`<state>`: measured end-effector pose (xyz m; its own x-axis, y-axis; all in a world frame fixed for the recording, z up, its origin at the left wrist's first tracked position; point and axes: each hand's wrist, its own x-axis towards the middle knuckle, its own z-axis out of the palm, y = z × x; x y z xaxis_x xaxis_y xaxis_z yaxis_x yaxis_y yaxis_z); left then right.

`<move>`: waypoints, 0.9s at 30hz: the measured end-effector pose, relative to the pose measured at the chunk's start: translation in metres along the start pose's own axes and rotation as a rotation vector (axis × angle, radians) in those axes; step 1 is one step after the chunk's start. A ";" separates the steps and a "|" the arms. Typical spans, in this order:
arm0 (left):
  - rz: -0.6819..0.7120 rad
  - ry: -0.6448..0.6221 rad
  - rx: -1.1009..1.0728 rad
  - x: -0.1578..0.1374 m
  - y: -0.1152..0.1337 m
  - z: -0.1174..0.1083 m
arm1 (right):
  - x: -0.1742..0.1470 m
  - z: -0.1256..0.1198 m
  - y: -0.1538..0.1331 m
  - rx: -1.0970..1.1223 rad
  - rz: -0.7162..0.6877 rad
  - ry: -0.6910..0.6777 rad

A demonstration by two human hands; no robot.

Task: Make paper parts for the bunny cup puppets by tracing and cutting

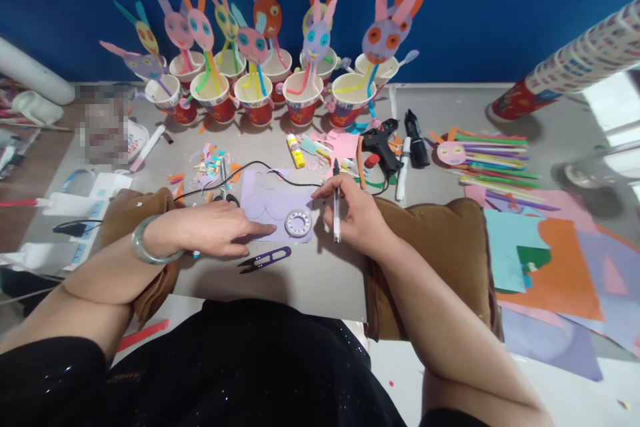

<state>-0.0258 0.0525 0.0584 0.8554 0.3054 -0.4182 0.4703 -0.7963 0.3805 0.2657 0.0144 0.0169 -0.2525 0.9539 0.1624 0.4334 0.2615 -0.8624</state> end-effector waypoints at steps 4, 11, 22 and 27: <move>-0.015 -0.045 -0.002 0.001 0.002 -0.004 | 0.001 0.001 -0.002 0.058 0.042 0.055; -0.024 -0.087 0.010 0.001 0.006 -0.011 | 0.001 0.002 -0.002 0.210 0.092 0.094; -0.039 -0.104 0.043 0.000 0.005 -0.011 | 0.003 -0.012 0.000 0.240 0.034 0.042; -0.040 -0.139 0.049 0.002 0.005 -0.013 | -0.001 -0.011 -0.001 -0.098 -0.155 -0.172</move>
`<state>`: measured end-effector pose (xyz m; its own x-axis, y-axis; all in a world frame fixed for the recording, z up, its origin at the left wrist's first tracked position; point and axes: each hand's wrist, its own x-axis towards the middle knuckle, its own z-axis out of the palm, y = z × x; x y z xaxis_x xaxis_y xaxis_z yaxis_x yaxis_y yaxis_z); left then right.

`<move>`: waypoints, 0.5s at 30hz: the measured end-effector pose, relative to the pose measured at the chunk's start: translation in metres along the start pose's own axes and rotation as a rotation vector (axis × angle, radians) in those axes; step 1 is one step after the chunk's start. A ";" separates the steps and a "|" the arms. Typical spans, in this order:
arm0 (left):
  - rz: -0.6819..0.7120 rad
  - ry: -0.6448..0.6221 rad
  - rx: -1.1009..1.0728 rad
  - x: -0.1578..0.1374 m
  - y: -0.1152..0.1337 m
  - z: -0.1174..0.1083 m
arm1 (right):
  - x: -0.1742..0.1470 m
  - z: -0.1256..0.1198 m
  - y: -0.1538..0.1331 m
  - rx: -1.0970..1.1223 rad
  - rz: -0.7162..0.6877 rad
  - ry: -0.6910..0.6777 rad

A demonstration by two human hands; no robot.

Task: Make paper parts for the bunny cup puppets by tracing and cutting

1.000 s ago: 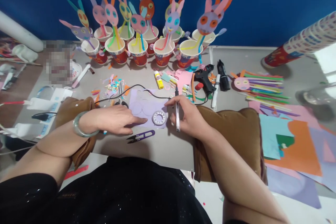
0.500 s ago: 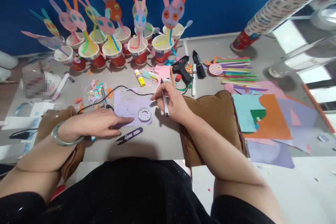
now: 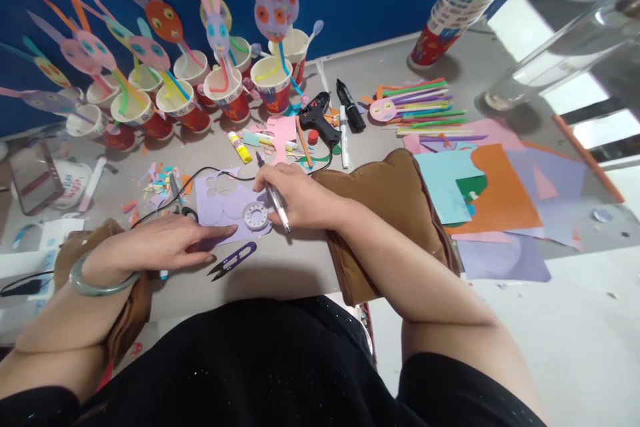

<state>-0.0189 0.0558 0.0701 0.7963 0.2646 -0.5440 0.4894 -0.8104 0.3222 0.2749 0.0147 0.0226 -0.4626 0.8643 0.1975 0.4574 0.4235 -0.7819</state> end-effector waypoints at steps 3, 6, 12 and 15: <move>-0.015 -0.009 0.008 0.001 0.002 -0.001 | -0.001 0.008 0.001 -0.053 -0.089 -0.076; -0.009 0.006 -0.008 0.001 0.004 -0.002 | 0.000 0.015 0.003 -0.080 -0.121 -0.101; 0.004 0.005 -0.009 0.002 0.004 -0.002 | 0.001 0.022 0.007 -0.145 -0.120 -0.129; -0.002 0.037 0.009 0.001 0.002 0.002 | 0.001 0.022 0.009 -0.164 -0.110 -0.130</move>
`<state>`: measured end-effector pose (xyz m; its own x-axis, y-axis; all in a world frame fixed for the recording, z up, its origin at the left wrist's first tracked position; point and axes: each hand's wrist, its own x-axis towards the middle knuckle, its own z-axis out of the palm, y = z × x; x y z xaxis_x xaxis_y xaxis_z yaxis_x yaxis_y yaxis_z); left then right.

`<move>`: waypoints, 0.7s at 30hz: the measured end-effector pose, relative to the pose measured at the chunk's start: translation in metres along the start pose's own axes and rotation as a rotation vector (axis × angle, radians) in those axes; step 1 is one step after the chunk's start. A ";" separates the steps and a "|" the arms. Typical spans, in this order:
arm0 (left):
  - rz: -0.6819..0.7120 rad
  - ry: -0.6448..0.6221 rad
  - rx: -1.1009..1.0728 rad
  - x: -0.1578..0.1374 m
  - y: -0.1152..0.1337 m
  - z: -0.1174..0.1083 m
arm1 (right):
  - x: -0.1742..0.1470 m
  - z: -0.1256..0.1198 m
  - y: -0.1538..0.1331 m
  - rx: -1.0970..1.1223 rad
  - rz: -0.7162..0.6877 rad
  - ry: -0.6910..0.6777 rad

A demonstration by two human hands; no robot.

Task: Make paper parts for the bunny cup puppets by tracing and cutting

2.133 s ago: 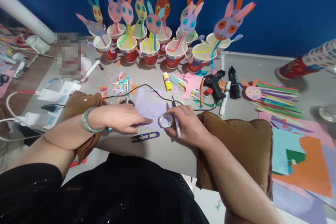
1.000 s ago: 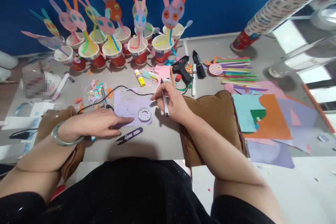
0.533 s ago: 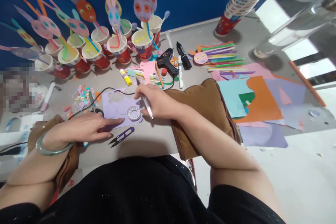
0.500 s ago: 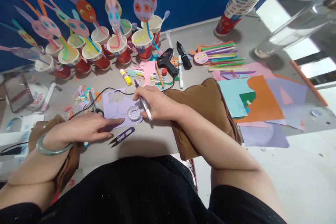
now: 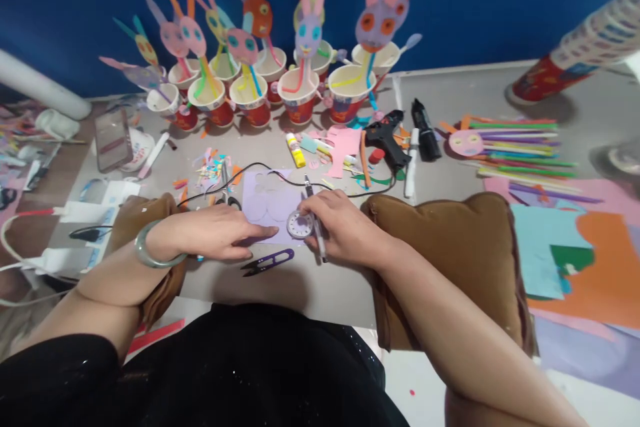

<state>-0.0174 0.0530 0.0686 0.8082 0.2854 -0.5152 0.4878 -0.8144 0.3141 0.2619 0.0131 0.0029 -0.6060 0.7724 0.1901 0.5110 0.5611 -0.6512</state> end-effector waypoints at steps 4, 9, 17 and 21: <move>0.050 0.070 -0.020 -0.001 -0.003 0.005 | 0.000 -0.001 0.003 0.009 0.008 0.007; 0.052 0.075 -0.008 -0.001 -0.003 0.004 | 0.000 -0.002 0.004 0.008 -0.015 0.009; 0.061 0.109 -0.015 -0.001 -0.003 0.006 | 0.002 -0.002 0.001 0.003 0.012 -0.006; 0.079 0.145 -0.005 -0.001 -0.005 0.009 | 0.004 -0.002 -0.001 0.011 0.040 -0.010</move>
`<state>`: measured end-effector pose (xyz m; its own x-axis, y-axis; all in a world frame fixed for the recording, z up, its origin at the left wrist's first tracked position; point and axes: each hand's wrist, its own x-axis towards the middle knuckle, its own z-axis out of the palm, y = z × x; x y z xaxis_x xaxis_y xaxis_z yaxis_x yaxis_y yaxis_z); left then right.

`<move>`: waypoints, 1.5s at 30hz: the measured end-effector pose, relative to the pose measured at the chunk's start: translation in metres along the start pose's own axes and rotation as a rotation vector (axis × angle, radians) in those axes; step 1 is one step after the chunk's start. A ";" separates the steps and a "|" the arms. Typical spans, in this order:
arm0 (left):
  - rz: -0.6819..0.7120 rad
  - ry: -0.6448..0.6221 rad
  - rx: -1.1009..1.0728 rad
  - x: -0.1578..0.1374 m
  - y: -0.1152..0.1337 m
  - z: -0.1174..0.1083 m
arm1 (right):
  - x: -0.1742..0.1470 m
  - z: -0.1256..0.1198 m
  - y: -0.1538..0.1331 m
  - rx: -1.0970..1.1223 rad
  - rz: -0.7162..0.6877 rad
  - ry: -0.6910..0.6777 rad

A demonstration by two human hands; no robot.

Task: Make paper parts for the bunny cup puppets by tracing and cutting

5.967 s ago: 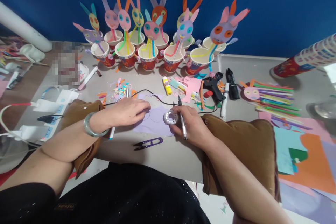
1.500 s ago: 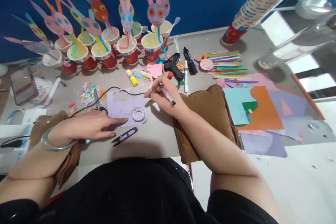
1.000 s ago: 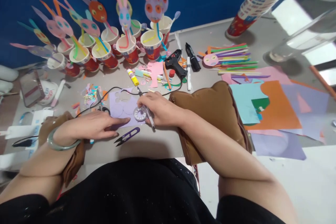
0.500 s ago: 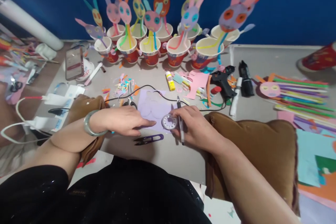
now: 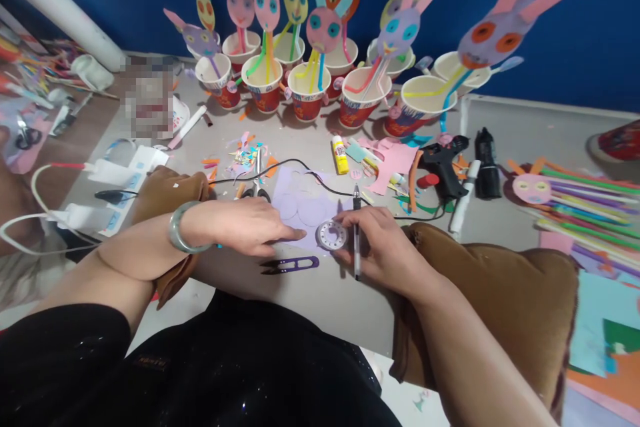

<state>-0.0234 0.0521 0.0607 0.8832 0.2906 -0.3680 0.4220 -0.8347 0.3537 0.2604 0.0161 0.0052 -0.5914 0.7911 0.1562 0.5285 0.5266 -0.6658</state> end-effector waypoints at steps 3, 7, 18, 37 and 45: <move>0.011 -0.002 0.020 0.000 -0.001 0.002 | -0.002 -0.003 0.000 0.015 0.025 -0.022; -0.004 -0.028 0.061 -0.001 -0.003 0.004 | -0.004 -0.010 0.002 0.082 0.071 -0.058; 0.011 0.116 0.103 0.007 0.007 0.001 | -0.001 -0.010 0.006 0.162 0.168 0.050; 0.187 0.471 0.283 0.043 0.016 0.038 | 0.000 -0.015 -0.002 0.083 0.273 -0.044; 0.201 0.500 0.224 0.044 0.014 0.040 | -0.001 -0.015 -0.003 0.069 0.270 -0.026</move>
<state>0.0136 0.0347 0.0154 0.9537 0.2564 0.1572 0.2307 -0.9590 0.1645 0.2682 0.0187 0.0182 -0.4504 0.8913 -0.0518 0.6268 0.2744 -0.7292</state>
